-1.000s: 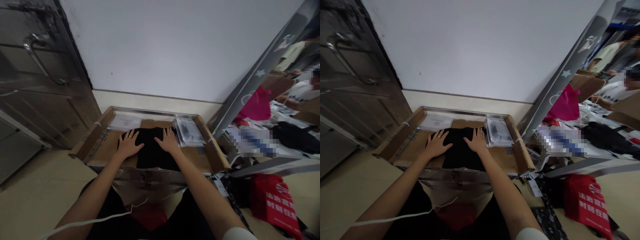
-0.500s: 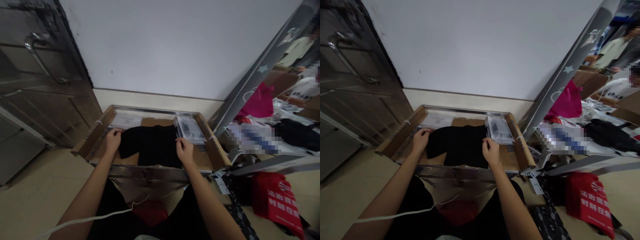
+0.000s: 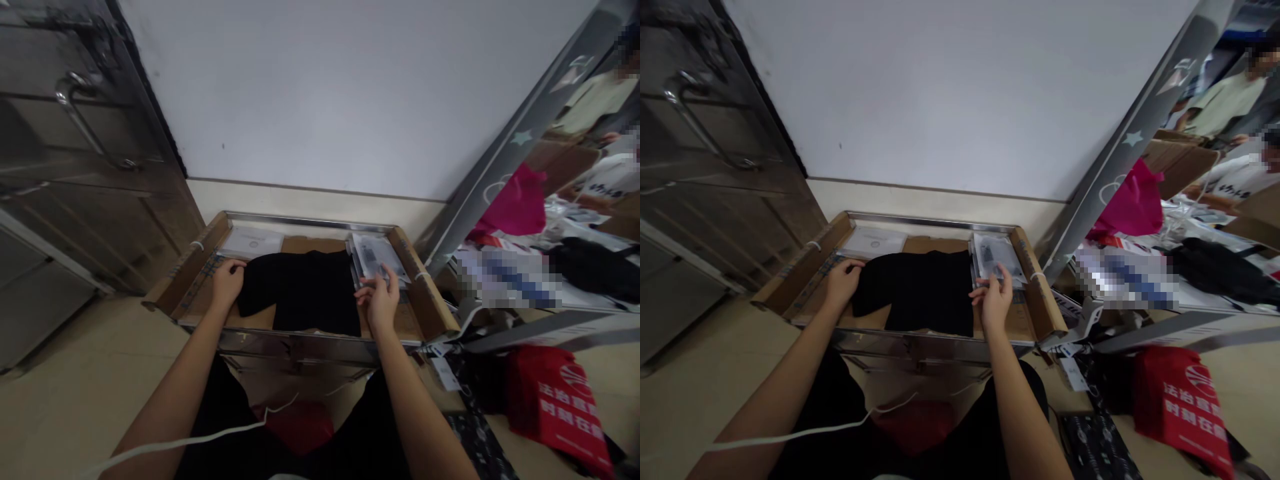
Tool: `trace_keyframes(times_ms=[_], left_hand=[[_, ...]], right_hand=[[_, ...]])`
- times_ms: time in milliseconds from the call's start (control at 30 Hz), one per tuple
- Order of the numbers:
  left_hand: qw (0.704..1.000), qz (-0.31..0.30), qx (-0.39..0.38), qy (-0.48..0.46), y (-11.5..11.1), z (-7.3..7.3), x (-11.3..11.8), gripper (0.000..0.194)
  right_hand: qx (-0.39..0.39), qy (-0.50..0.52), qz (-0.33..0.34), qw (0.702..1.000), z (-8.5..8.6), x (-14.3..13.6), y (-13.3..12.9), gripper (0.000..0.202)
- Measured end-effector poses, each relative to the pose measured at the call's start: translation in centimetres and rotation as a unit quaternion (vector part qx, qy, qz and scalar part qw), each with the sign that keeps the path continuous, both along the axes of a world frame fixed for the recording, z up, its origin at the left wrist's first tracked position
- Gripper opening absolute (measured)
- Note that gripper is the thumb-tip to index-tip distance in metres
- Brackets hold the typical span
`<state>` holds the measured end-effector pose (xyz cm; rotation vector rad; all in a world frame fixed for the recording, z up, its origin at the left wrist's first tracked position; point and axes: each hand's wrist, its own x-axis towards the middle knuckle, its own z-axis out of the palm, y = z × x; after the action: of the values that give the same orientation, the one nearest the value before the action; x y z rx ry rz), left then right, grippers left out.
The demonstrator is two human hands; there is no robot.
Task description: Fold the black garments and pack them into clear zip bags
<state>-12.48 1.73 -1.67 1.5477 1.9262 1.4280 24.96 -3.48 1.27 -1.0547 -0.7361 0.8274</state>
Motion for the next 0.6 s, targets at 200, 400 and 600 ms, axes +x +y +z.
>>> trace_keyframes(times_ms=[200,400,600], left_hand=[[1.0,0.0,-0.007,0.004,-0.1,0.3,0.1,0.025],[1.0,0.0,-0.007,0.006,-0.2,0.4,0.1,0.024],[1.0,-0.001,-0.011,0.001,0.0,0.3,0.1,0.024]], right_hand=[[-0.001,0.053,0.039,0.998,0.3,0.3,1.0,0.059],[-0.003,0.059,0.034,0.998,0.1,0.8,1.9,0.049],[0.039,0.021,-0.026,0.999,0.7,1.2,1.8,0.011]])
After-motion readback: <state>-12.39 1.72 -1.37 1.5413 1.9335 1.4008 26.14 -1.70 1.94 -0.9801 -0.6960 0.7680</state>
